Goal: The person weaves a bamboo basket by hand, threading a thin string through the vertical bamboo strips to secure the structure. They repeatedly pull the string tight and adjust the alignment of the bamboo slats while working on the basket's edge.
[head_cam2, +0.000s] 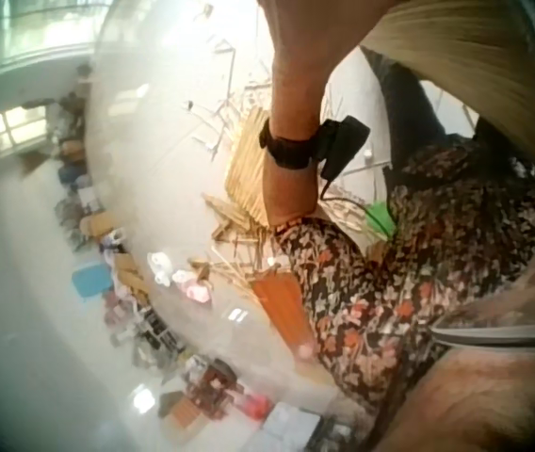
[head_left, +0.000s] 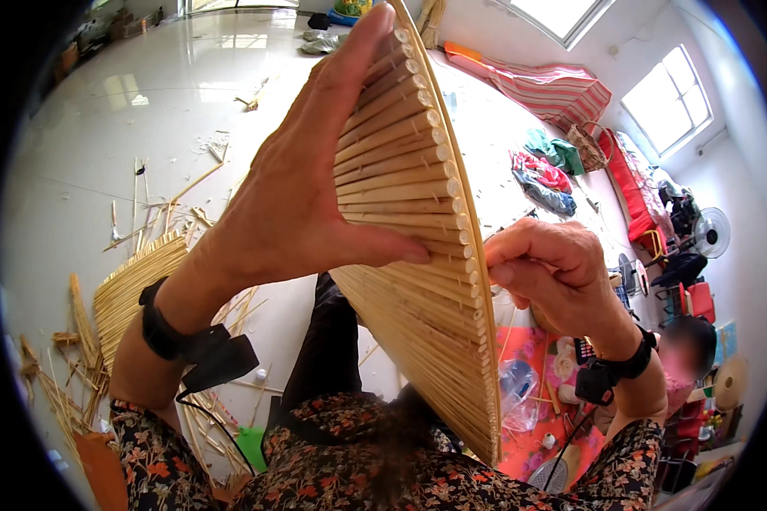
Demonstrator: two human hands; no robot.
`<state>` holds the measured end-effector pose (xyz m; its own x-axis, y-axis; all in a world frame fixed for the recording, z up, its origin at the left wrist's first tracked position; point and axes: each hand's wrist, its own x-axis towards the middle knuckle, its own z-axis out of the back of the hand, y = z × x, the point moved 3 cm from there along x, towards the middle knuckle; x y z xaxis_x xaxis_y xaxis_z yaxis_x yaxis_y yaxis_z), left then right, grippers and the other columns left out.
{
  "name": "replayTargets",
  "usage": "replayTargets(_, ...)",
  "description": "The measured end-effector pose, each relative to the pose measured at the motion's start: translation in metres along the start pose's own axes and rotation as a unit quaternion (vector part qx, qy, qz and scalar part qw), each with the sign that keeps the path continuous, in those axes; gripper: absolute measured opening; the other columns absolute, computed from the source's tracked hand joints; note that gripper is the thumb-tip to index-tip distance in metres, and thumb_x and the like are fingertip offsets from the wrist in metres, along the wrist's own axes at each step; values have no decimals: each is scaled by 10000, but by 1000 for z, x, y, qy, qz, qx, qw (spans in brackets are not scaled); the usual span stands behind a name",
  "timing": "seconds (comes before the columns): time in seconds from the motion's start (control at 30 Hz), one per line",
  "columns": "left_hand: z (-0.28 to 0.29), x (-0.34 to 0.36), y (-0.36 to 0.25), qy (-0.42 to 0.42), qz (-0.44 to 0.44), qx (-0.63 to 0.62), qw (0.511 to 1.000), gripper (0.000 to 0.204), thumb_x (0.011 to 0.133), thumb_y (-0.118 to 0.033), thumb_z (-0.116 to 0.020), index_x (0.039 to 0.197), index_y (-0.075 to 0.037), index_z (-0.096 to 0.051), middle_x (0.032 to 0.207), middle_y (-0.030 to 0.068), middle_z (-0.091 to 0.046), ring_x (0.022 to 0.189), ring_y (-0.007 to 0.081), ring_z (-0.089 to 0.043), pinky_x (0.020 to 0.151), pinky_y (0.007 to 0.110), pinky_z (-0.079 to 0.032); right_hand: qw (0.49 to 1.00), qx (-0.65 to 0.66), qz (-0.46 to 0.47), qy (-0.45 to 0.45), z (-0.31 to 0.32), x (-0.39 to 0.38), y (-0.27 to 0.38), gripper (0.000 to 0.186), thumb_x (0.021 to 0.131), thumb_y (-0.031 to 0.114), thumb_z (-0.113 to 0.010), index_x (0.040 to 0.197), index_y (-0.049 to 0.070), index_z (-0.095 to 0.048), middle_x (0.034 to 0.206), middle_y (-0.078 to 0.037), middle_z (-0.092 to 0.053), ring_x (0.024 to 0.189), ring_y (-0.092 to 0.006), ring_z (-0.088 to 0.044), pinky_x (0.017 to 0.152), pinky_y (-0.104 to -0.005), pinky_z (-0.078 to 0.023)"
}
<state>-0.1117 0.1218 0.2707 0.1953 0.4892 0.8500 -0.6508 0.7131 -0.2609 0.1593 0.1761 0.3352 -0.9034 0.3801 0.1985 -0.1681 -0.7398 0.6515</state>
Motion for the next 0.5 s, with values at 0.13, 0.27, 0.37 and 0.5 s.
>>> replayTargets(0.13, 0, 2, -5, 11, 19, -13, 1000, 1696, 514, -390, -1127, 1786, -22, -67, 1864, 197, -135, 1704, 352, -232, 1380, 475, -243, 1000, -18, -13, 8, 0, 0, 2, 55, 1072, 67, -709, 1091, 45, -756, 783, -49, -687, 630, -136, -630, 609, -293, -502)
replayTargets(0.27, 1, 4, -9, 30, 19, 0, 999, 1700, 511, -394, -1126, 1788, -30, -64, 1871, 190, -108, 1714, 343, -199, 1385, 472, -228, 999, -50, 2, 10, -3, -1, 6, 47, 1070, 93, -710, 1100, 63, -730, 820, -87, -700, 704, -248, -700, 668, -347, -544)
replayTargets(0.37, 1, 2, -11, 35, 16, 1, 999, 1698, 512, -398, -1124, 1789, -35, -66, 1873, 187, -92, 1719, 340, -182, 1388, 469, -219, 997, -80, 7, 8, -6, -3, 8, 48, 1070, 108, -711, 1097, 68, -712, 835, -100, -702, 747, -307, -728, 687, -379, -559)
replayTargets(0.5, 1, 5, -8, 34, 26, -2, 999, 1689, 522, -407, -1121, 1790, -43, -67, 1875, 183, -82, 1720, 336, -177, 1388, 468, -220, 998, -67, 0, -6, -4, -3, 9, 55, 1068, 114, -714, 1088, 65, -701, 819, -102, -689, 749, -321, -730, 689, -390, -560)
